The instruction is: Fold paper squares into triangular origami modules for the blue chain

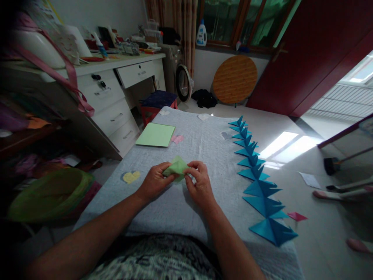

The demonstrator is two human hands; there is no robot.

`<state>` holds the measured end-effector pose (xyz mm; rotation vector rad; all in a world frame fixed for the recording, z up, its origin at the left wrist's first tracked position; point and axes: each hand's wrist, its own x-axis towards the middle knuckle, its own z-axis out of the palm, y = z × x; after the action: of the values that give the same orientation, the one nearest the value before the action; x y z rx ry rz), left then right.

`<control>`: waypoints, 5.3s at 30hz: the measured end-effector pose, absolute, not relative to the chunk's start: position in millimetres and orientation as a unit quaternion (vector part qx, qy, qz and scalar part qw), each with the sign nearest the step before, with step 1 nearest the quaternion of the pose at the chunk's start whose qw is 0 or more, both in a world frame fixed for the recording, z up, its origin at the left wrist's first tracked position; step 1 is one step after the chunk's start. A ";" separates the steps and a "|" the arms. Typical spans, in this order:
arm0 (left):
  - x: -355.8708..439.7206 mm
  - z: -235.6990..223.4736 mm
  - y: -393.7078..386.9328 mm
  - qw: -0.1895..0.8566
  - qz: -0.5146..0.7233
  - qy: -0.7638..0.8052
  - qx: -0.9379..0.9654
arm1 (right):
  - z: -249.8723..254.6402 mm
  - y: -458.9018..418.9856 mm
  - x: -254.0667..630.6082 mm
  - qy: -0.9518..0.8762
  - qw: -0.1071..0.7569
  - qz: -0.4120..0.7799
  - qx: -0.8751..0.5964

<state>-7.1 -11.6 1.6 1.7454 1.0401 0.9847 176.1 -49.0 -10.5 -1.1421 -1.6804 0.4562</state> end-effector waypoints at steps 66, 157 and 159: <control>-12.2 -5.8 -10.0 0.350 0.408 0.336 0.773 | 2.4 -52.6 171.5 -0.633 0.546 0.185 -0.516; -18.8 0.3 -8.8 0.426 0.377 0.339 0.749 | -5.7 -49.8 179.5 -0.497 0.604 0.433 -0.448; -18.8 -0.8 -8.2 0.435 0.370 0.333 0.750 | -5.4 -49.4 180.1 -0.515 0.596 0.425 -0.446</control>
<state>-18.8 -8.2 -0.8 1.8674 0.8293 0.9210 180.1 -49.4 -5.4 -1.0359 -1.1953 0.9857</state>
